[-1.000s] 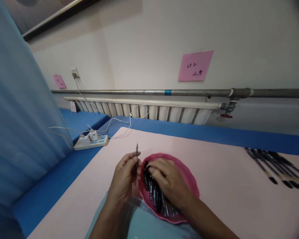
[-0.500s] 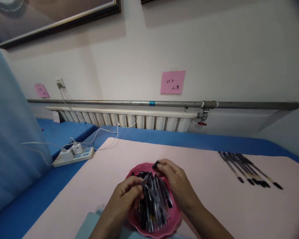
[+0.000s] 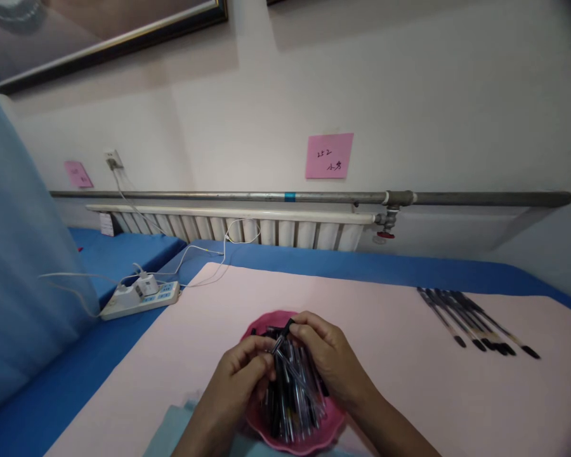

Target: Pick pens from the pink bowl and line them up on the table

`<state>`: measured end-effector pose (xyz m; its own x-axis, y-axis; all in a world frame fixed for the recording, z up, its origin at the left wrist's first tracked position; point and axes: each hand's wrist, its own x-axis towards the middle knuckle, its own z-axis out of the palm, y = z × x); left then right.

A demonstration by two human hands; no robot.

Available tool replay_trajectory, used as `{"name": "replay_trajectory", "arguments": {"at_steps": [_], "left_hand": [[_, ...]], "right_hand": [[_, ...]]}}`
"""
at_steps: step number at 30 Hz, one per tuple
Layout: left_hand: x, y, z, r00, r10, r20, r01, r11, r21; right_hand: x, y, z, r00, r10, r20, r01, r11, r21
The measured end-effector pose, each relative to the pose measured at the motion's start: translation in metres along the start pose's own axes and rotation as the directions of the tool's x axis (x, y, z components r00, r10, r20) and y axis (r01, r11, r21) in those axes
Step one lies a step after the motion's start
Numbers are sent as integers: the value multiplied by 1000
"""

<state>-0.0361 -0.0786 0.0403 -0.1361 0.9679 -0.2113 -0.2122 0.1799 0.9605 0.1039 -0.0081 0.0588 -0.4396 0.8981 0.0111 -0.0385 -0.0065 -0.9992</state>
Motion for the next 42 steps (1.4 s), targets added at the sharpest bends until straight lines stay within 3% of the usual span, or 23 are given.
{"name": "replay_trajectory", "arguments": {"at_steps": [6, 12, 20, 27, 38, 40, 42], "left_hand": [[2, -4, 1, 1000, -14, 27, 17, 994, -111], [1, -3, 4, 999, -42, -28, 37, 987, -157], [1, 4, 7, 997, -80, -10, 77, 979, -188], [4, -4, 5, 993, -94, -65, 77, 971, -226], [3, -1, 11, 974, -188, -124, 154, 959, -240], [4, 1, 8, 979, -168, -118, 140, 967, -212], [5, 5, -1, 983, -64, -174, 43, 992, -121]], "right_hand": [[-2, 12, 7, 1000, 22, 13, -22, 1000, -12], [-4, 21, 15, 1000, 26, 11, -26, 1000, 12], [-7, 23, 29, 982, 124, 142, -157, 954, 254], [-5, 27, 28, 995, 87, 55, -95, 984, 153], [-13, 24, 37, 991, 110, 72, -119, 982, 144], [-15, 20, 37, 991, 115, 69, -125, 977, 173], [-15, 16, 34, 994, 103, 43, -110, 968, 224]]}}
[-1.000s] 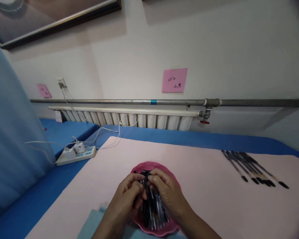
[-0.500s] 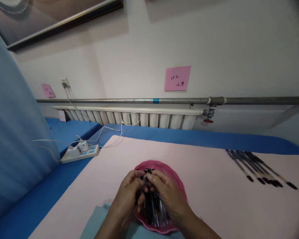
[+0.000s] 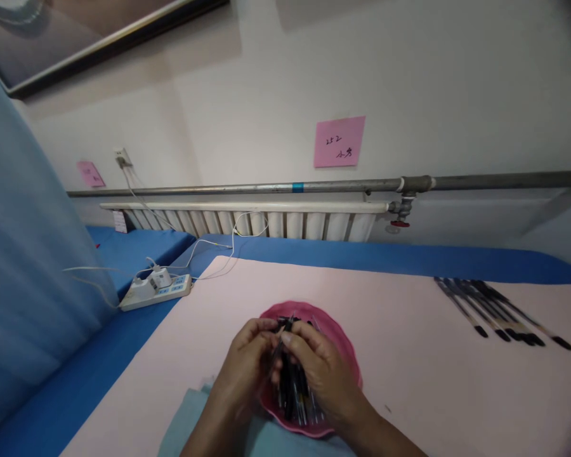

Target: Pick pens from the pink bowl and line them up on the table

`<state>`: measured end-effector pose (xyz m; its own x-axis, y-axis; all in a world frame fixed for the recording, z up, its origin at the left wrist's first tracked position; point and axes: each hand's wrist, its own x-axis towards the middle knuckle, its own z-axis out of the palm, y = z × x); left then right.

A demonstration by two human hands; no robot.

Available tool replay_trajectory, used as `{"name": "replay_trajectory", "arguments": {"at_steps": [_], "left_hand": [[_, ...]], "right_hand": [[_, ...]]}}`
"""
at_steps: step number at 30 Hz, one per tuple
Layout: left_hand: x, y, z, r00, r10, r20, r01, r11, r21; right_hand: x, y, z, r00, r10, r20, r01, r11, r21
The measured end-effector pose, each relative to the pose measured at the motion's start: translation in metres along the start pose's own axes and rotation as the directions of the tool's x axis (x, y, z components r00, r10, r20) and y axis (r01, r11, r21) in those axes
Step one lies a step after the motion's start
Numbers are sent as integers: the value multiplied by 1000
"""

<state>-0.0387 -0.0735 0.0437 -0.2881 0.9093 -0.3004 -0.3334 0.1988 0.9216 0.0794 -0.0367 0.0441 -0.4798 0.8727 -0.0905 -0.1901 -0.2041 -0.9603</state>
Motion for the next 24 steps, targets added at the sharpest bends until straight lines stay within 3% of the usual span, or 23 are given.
{"name": "replay_trajectory", "arguments": {"at_steps": [3, 6, 9, 13, 17, 24], "left_hand": [[5, 6, -19, 958, 257, -126, -206, 924, 324], [9, 7, -34, 920, 373, -118, -199, 705, 681], [10, 4, -35, 933, 360, -10, -142, 393, 908], [8, 1, -24, 968, 244, 56, -71, 53, 996], [8, 1, -17, 978, 204, 38, -22, -79, 997], [8, -2, -9, 977, 205, 50, -19, -150, 988]], "right_hand": [[2, -8, -10, 995, -66, -81, 66, 998, 2], [6, -15, -21, 987, -88, -133, 83, 996, -43], [7, -19, -27, 988, -87, -130, 78, 994, -75], [5, -23, -26, 989, -90, -114, 81, 993, -81], [4, -23, -24, 992, -77, -101, 70, 995, -70], [3, -24, -23, 993, -69, -96, 61, 995, -78]]}}
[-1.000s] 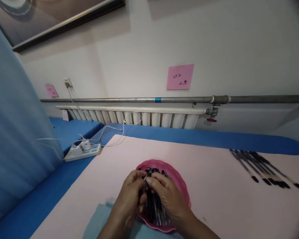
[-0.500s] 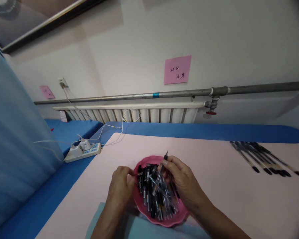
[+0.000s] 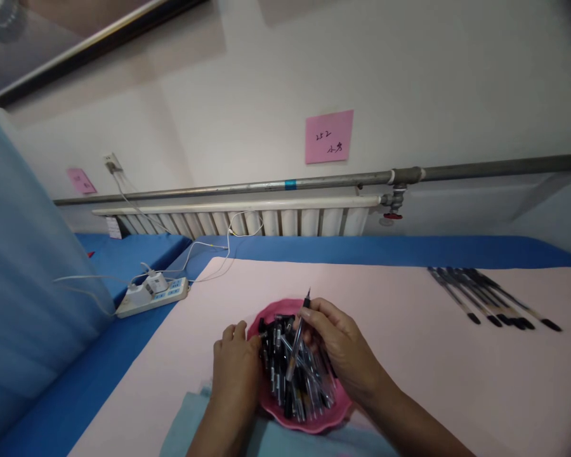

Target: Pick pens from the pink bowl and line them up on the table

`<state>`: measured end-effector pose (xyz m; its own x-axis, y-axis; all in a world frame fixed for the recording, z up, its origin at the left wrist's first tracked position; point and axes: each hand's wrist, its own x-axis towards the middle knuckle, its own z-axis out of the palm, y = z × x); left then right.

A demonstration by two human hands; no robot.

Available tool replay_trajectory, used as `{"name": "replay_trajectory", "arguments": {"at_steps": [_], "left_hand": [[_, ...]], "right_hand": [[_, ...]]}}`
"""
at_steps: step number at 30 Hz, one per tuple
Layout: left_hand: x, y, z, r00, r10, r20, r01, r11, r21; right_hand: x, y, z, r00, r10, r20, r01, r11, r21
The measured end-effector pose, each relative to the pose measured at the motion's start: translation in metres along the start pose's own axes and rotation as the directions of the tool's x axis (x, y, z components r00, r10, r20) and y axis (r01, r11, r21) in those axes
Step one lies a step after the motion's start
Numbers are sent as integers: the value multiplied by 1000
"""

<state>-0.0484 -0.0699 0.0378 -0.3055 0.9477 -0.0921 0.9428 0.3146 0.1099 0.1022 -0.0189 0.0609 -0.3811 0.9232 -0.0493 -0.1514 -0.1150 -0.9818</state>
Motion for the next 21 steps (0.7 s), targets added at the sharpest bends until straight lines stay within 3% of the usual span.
{"name": "replay_trajectory", "arguments": {"at_steps": [21], "left_hand": [[5, -2, 5, 998, 43, 42, -41, 998, -42]], "right_hand": [[1, 4, -1, 999, -12, 37, 13, 1000, -15]]}}
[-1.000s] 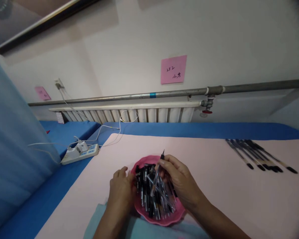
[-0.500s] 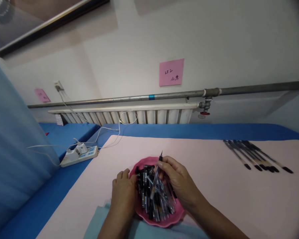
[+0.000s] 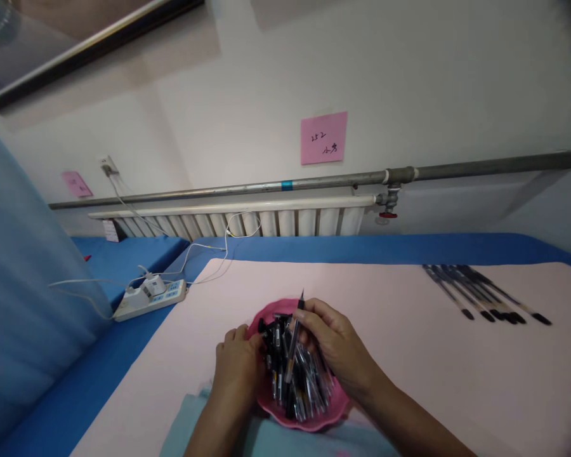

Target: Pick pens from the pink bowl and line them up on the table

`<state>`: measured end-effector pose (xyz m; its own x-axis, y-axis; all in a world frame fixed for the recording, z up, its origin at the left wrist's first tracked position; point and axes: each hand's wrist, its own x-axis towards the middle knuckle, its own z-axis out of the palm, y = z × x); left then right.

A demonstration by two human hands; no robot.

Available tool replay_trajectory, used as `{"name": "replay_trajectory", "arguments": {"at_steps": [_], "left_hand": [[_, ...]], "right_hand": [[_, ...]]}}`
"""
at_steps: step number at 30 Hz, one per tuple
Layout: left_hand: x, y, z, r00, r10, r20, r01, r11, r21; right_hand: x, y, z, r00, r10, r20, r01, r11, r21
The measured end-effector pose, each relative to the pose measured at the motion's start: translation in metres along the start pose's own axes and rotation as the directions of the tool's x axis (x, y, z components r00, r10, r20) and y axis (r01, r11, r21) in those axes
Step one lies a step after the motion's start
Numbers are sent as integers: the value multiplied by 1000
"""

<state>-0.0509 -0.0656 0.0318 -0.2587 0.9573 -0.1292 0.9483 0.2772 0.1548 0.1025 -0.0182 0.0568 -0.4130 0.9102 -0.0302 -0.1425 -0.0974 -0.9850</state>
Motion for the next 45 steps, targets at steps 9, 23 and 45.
{"name": "replay_trajectory", "arguments": {"at_steps": [9, 23, 45], "left_hand": [[1, 5, -4, 1000, -1, 11, 1, 1000, -25], [4, 12, 3, 998, -50, -32, 49, 998, -43], [-16, -7, -21, 992, 21, -128, -129, 37, -991]], "right_hand": [[0, 2, 0, 1000, 11, 19, -11, 1000, -4], [0, -2, -1, 1000, 2, 3, -2, 1000, -26], [-5, -4, -12, 843, -327, 427, 538, 488, -688]]}}
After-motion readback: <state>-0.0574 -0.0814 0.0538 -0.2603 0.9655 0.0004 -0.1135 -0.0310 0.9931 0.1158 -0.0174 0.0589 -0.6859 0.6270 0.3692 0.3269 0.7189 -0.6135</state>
